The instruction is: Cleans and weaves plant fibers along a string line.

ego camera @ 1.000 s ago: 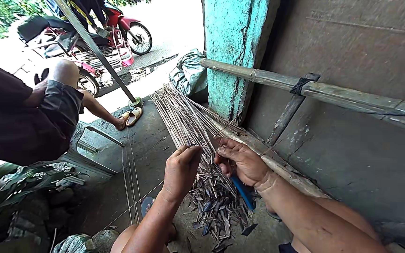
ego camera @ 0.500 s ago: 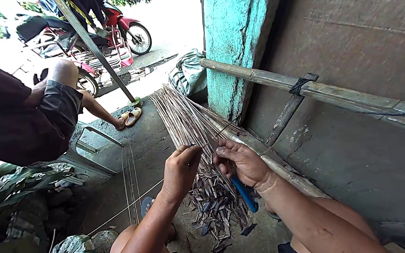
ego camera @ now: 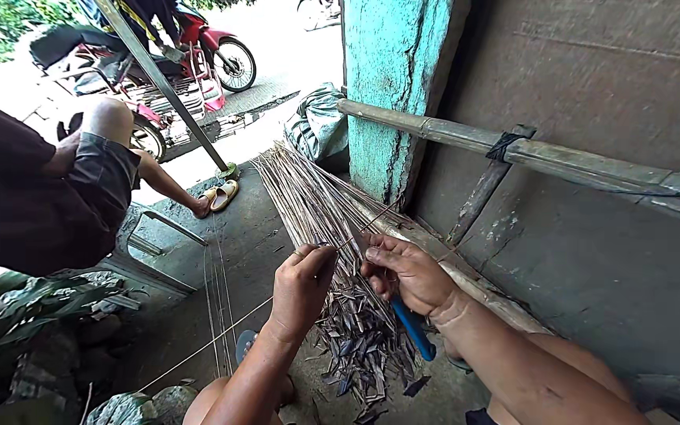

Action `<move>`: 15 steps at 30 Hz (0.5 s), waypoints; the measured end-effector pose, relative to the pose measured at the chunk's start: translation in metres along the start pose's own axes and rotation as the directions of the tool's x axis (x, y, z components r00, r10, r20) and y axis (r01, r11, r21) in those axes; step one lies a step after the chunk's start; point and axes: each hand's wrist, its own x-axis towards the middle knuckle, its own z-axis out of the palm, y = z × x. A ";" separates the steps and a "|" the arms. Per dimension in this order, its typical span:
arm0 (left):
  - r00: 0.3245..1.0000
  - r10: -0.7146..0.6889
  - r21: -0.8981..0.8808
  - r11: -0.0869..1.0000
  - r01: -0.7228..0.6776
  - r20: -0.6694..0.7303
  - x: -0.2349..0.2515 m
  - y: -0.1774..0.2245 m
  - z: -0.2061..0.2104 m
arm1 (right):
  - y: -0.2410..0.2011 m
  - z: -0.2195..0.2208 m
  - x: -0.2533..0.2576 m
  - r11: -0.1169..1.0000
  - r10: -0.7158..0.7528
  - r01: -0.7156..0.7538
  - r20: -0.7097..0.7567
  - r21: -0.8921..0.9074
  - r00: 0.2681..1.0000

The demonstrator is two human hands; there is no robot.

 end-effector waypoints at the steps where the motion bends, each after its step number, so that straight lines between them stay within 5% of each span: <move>1: 1.000 0.012 0.013 1.000 -0.012 -0.005 0.000 0.000 0.001 | -0.001 -0.002 0.002 1.000 0.006 -0.006 -0.010 0.001 1.000; 6: 1.000 0.015 0.034 0.999 -0.015 0.004 -0.003 -0.003 0.001 | -0.021 -0.024 0.012 0.996 -0.066 0.079 -0.227 0.051 0.972; 10: 1.000 0.003 0.025 1.000 -0.003 0.008 -0.002 -0.004 -0.001 | -0.030 -0.032 0.015 0.963 -0.241 0.270 -0.465 -0.006 0.852; 12: 1.000 -0.006 0.020 1.000 0.006 0.007 -0.002 -0.004 0.000 | -0.024 -0.024 0.008 0.964 -0.264 0.259 -0.372 -0.065 0.890; 15: 1.000 0.000 0.001 1.000 0.000 0.001 0.000 -0.002 0.001 | -0.010 -0.007 -0.001 0.991 -0.113 0.107 -0.080 -0.084 0.990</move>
